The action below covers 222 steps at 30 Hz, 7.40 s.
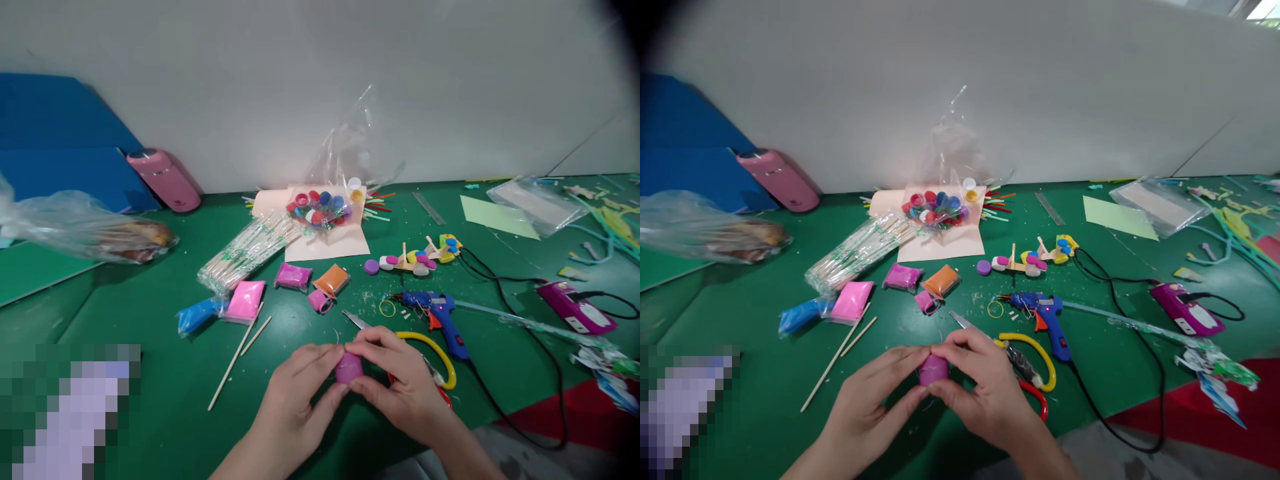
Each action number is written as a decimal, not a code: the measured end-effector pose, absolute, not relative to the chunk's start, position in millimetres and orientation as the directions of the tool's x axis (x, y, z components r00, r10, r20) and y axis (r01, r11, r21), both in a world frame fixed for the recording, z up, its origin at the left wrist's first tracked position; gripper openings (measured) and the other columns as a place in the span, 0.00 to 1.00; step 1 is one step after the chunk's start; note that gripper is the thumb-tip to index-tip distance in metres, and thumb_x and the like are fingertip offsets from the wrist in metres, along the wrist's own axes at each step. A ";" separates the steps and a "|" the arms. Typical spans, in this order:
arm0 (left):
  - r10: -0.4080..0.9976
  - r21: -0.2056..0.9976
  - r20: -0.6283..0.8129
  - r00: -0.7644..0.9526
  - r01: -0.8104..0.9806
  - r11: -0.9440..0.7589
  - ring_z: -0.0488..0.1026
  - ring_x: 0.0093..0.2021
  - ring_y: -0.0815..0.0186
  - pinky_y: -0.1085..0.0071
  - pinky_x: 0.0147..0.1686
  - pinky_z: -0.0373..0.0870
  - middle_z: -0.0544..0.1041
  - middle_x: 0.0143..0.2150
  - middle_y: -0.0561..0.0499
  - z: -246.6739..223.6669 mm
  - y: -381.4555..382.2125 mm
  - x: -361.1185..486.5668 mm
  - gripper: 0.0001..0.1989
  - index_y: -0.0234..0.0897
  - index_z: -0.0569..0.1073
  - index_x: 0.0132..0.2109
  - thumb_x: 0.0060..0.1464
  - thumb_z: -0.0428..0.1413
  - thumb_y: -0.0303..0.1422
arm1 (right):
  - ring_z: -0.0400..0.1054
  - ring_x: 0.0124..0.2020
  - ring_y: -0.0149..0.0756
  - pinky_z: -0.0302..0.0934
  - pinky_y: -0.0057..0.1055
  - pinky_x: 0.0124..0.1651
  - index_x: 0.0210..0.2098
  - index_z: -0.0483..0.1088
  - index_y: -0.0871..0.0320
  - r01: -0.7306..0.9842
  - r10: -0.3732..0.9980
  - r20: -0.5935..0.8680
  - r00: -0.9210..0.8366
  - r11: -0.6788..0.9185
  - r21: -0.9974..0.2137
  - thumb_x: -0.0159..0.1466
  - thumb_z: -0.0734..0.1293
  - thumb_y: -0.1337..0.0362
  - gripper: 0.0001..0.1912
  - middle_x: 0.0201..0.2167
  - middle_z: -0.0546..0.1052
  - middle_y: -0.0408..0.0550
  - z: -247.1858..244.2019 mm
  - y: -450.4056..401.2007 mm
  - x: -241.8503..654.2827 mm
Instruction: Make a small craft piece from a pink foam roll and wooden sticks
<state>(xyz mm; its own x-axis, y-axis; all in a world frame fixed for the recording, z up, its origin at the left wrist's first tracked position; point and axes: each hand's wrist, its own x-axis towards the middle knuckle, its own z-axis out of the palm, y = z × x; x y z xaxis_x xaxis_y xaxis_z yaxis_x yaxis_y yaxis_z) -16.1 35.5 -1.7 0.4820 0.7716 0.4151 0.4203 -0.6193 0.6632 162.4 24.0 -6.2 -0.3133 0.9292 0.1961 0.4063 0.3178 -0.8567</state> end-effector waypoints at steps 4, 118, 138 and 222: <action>0.777 0.671 0.406 0.481 0.421 -0.611 0.73 0.38 0.64 0.68 0.39 0.71 0.76 0.40 0.45 -3.2 34.0 -16.1 0.16 0.37 0.67 0.47 0.48 0.54 0.25 | 0.64 0.39 0.36 0.61 0.30 0.41 0.43 0.69 0.54 0.412 0.930 0.193 -0.312 0.315 -0.855 0.56 0.65 0.62 0.14 0.38 0.69 0.47 -6.2 25.6 161.8; 0.981 0.988 0.156 0.118 -0.006 -0.157 0.68 0.36 0.64 0.69 0.34 0.68 0.70 0.34 0.48 -16.4 35.9 5.9 0.09 0.37 0.72 0.38 0.46 0.56 0.26 | 0.65 0.41 0.37 0.60 0.33 0.46 0.36 0.74 0.52 -0.417 0.978 -0.089 0.189 -0.002 -0.909 0.53 0.68 0.62 0.10 0.38 0.72 0.46 -51.8 19.6 114.6; 0.988 0.978 0.138 0.062 0.146 -0.146 0.66 0.29 0.67 0.72 0.29 0.65 0.69 0.29 0.51 -23.0 50.7 -4.1 0.04 0.35 0.70 0.31 0.44 0.54 0.25 | 0.67 0.32 0.37 0.63 0.33 0.35 0.37 0.65 0.59 0.543 0.834 0.157 0.529 -0.191 -0.818 0.56 0.62 0.54 0.15 0.33 0.71 0.50 -46.4 17.0 202.1; 0.883 0.782 0.463 0.079 0.432 -0.449 0.70 0.32 0.66 0.71 0.31 0.69 0.72 0.33 0.48 -37.9 58.6 -7.9 0.11 0.36 0.71 0.37 0.42 0.55 0.25 | 0.68 0.26 0.35 0.63 0.23 0.25 0.42 0.68 0.55 0.525 0.995 -0.091 -0.033 -0.060 -0.849 0.57 0.61 0.59 0.14 0.28 0.74 0.46 3.1 -1.8 207.5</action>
